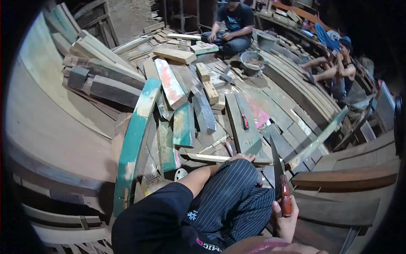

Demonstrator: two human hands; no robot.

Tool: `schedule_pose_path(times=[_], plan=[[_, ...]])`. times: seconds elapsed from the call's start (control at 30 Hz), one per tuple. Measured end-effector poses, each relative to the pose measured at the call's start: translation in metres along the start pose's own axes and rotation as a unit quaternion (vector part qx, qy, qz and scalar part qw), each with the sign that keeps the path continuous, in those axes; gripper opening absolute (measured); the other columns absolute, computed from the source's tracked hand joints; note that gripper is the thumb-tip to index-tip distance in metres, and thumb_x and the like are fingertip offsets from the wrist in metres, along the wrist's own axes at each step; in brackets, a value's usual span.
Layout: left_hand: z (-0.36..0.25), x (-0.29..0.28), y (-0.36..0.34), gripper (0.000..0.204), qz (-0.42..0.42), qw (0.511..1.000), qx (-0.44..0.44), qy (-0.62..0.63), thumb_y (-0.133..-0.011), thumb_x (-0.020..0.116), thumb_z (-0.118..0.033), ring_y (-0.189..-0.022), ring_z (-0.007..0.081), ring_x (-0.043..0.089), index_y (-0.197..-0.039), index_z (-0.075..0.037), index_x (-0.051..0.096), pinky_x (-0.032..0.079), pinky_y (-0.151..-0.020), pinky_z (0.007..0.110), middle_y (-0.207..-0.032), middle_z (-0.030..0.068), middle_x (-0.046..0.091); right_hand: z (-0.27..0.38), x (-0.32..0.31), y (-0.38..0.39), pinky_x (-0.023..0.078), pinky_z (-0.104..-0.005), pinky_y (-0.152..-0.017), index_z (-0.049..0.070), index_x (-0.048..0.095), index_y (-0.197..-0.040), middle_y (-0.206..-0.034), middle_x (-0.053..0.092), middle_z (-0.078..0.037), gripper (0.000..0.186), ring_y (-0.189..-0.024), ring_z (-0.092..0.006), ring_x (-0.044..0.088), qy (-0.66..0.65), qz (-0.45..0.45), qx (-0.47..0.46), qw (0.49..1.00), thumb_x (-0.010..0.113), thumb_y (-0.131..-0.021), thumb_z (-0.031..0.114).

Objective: Using a hand saw to cut a small wooden board in a woodworking shop.

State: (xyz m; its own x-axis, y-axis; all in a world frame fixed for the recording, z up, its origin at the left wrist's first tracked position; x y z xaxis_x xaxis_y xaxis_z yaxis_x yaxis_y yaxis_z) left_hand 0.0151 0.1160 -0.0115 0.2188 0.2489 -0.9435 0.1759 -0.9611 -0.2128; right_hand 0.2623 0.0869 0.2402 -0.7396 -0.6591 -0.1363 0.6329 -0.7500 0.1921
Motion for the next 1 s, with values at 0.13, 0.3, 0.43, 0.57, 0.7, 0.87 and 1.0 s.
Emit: schedule_pose_path(times=[0.13,0.3,0.43,0.57,0.7,0.87,1.0], plan=[[0.001,-0.008,0.003,0.042,0.002,1.0,-0.007,-0.002,-0.086,0.055,-0.021,-0.072,0.0296,0.069,-0.122,-0.001,0.045,0.056,-0.053,0.036,-0.089,0.0145,0.06,-0.024,0.011,-0.034,0.043,-0.0324,-0.058,-0.001,0.053,-0.085,-0.067,0.055,-0.009,0.027,-0.061,-0.0128,0.049,0.181,-0.074,-0.154,0.969,0.07,-0.087,0.019],[0.002,-0.02,0.004,0.041,0.008,1.0,-0.017,-0.006,-0.087,0.055,-0.022,-0.072,0.0297,0.069,-0.12,-0.001,0.046,0.056,-0.052,0.036,-0.089,0.0145,0.06,-0.049,0.016,-0.018,0.04,-0.0333,-0.055,-0.002,0.052,-0.085,-0.063,0.048,-0.012,0.022,-0.058,-0.0144,0.045,0.213,-0.114,-0.235,0.942,0.065,-0.09,0.015],[-0.002,-0.029,0.003,0.04,0.013,1.0,-0.026,-0.006,-0.087,0.055,-0.023,-0.071,0.0297,0.069,-0.119,-0.001,0.046,0.056,-0.052,0.036,-0.089,0.0144,0.06,-0.05,0.003,0.001,0.035,-0.0296,-0.052,-0.003,0.052,-0.084,-0.062,0.043,-0.004,0.019,-0.057,-0.0105,0.039,0.149,-0.139,-0.18,0.962,0.063,-0.092,0.011],[-0.005,-0.031,0.0,0.03,-0.007,0.999,-0.012,0.029,-0.093,0.047,-0.028,-0.073,0.0334,0.07,-0.11,-0.003,0.05,0.057,-0.055,0.041,-0.089,0.016,0.061,-0.027,-0.012,0.041,0.038,-0.0232,-0.061,0.0,0.056,-0.098,-0.073,0.05,0.0,0.019,-0.067,-0.0085,0.046,0.217,-0.223,-0.221,0.924,0.067,-0.091,0.015],[0.001,-0.013,-0.004,0.032,0.067,0.997,-0.042,0.006,-0.094,0.047,-0.025,-0.076,0.0326,0.069,-0.113,0.0,0.049,0.057,-0.059,0.042,-0.093,0.0182,0.062,-0.028,-0.023,0.046,0.037,-0.0317,-0.053,-0.003,0.053,-0.085,-0.062,0.044,-0.006,0.01,-0.056,-0.0144,0.041,0.189,-0.139,-0.085,0.968,0.06,-0.088,0.004],[0.002,-0.012,-0.009,0.03,-0.03,0.998,-0.062,-0.005,-0.081,0.053,-0.004,-0.074,0.0308,0.067,-0.111,-0.003,0.054,0.052,-0.065,0.045,-0.089,0.0142,0.067,-0.013,-0.011,0.036,0.043,-0.0328,-0.052,0.0,0.058,-0.092,-0.061,0.053,-0.014,0.014,-0.05,-0.0266,0.057,0.213,-0.144,-0.084,0.963,0.065,-0.083,0.007],[-0.002,-0.014,-0.012,0.017,-0.079,0.996,-0.008,-0.043,-0.088,0.055,-0.017,-0.066,0.0302,0.066,-0.102,-0.01,0.048,0.052,-0.053,0.044,-0.077,0.0108,0.061,-0.01,0.001,0.02,0.047,-0.0374,-0.049,0.0,0.053,-0.096,-0.063,0.056,-0.02,0.022,-0.056,-0.0366,0.063,0.185,-0.07,-0.111,0.974,0.068,-0.083,0.01]])
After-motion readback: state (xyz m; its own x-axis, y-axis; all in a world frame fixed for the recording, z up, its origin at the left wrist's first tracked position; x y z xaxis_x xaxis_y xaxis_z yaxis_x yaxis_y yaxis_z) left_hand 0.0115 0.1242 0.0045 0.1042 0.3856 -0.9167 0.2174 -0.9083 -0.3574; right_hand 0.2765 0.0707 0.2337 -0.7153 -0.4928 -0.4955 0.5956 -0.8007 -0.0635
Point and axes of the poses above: each hand's wrist, its own y-axis away from the middle knuckle, its own x-axis out of the palm, z = x × y, the point moved 8 cm from there along -y, towards the middle knuckle
